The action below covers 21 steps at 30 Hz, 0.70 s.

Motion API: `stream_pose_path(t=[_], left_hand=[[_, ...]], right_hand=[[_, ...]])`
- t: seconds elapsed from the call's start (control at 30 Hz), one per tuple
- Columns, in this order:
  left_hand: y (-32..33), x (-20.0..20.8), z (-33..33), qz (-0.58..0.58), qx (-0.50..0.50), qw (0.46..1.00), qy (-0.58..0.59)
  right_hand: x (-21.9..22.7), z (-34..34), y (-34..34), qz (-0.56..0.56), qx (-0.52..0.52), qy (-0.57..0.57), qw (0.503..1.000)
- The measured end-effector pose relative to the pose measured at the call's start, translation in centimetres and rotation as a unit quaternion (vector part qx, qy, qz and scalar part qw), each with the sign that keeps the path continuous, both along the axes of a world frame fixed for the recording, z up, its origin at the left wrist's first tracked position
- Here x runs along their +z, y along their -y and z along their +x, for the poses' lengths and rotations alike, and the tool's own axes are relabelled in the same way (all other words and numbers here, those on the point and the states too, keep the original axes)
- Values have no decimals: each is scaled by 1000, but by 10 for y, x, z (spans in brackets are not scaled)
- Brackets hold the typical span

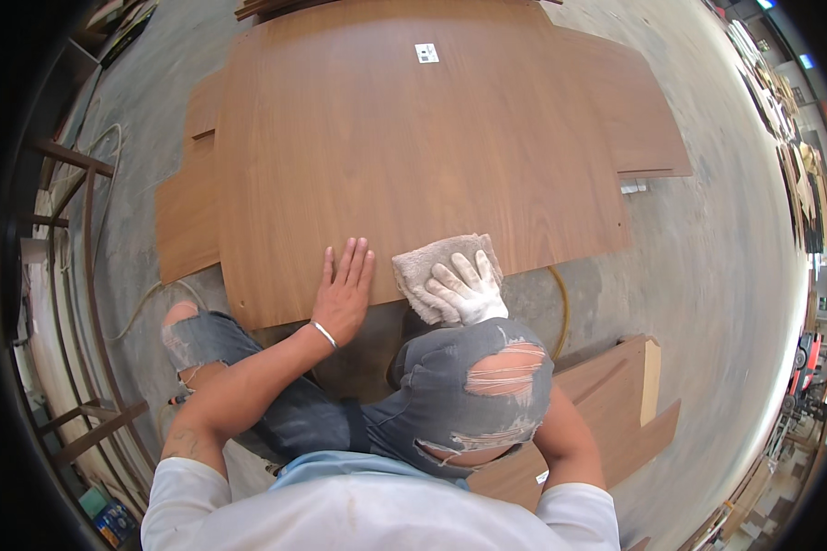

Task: The person kneels on the floor and wipes the surface of several large wooden panels with a cloth. They occasionally pour liquid from a bottle onto the cloth and continue wiping. The person also uses a small tool to scrape or clean edges and then stacks the cleaned panels.

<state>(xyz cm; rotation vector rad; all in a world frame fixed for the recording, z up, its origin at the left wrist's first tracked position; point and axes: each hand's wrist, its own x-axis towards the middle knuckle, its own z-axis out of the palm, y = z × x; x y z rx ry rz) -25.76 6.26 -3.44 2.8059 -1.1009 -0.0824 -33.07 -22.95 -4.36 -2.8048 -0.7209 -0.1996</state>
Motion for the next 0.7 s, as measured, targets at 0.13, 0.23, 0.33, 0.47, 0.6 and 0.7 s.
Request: stream_pose_path(t=[0.13, 0.23, 0.33, 0.47, 0.6, 0.7], left_hand=[[-6, 10, 5, 10, -18, 999, -26], [0, 13, 6, -16, -28, 999, -42], [2, 9, 4, -32, -20, 999, -35], [14, 8, 1, -34, -24, 999, -22], [5, -1, -3, 2, -6, 1000, 22], [-5, -6, -3, -1, -11, 999, 31]], right_hand=[[-4, -11, 83, -31, -134, 64, 988], [27, -41, 204, 101, -544, 22, 832], [52, -51, 270, 305, -820, -54, 482], [31, -78, 254, 150, -711, 160, 668], [4, -31, 102, 3, -264, 54, 963], [-5, -10, 37, -7, -86, 35, 996]])
